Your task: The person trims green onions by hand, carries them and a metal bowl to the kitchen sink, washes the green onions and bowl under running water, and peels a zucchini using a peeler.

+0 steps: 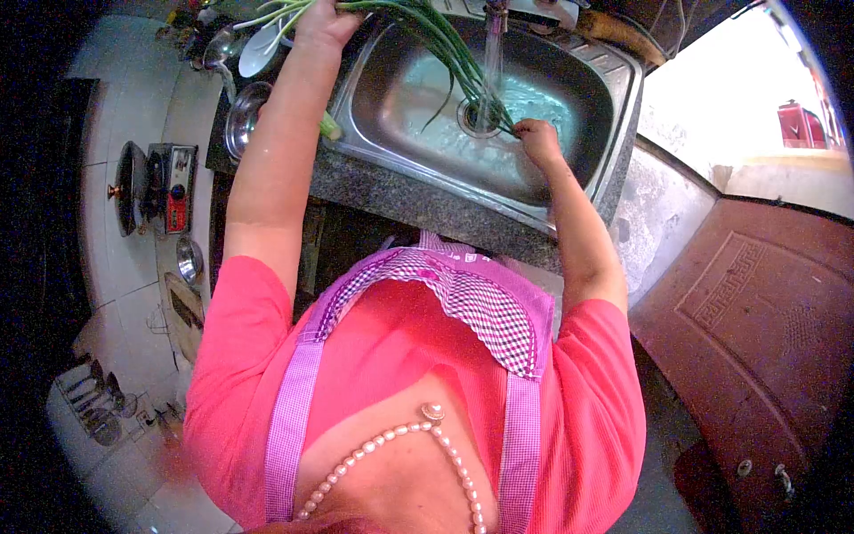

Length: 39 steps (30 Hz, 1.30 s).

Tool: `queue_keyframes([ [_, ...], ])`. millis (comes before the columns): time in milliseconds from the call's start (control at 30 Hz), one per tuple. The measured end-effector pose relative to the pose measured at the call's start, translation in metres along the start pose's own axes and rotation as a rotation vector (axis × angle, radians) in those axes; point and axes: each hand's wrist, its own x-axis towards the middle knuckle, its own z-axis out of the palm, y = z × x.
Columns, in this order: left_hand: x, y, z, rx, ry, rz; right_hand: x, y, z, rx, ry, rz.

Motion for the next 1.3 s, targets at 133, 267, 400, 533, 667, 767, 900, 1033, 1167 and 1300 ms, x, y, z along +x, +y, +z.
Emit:
queue_keyframes([
  [133,-0.015,-0.008,0.005,0.053,0.030,0.006,-0.001,-0.004,-0.003,-0.136,0.016,0.016],
  [267,-0.018,-0.003,0.003,-0.001,0.053,-0.026,-0.005,-0.009,-0.007,-0.250,0.008,0.022],
  [400,-0.031,0.003,0.006,0.069,0.020,0.046,0.002,0.008,-0.001,0.270,0.053,0.200],
  [533,-0.043,0.012,0.011,0.143,-0.032,0.069,0.010,0.017,-0.006,0.414,0.011,0.213],
  [667,-0.037,0.013,0.005,0.097,0.038,0.055,0.013,0.014,-0.013,0.612,-0.102,0.291],
  [767,-0.033,0.014,-0.003,0.100,-0.057,-0.008,0.008,0.001,-0.019,0.726,-0.041,0.236],
  [900,-0.038,0.014,-0.002,0.097,-0.016,0.003,0.013,-0.004,-0.021,1.403,-0.091,0.397],
  [1033,-0.029,0.015,-0.017,0.074,-0.017,-0.007,0.011,-0.019,-0.020,1.080,0.095,0.353],
  [1167,-0.039,0.016,-0.008,0.073,0.006,0.004,0.012,-0.013,-0.018,0.494,-0.029,0.136],
  [1300,-0.035,0.022,-0.015,0.072,-0.047,-0.002,0.000,-0.036,-0.022,0.173,-0.122,-0.117],
])
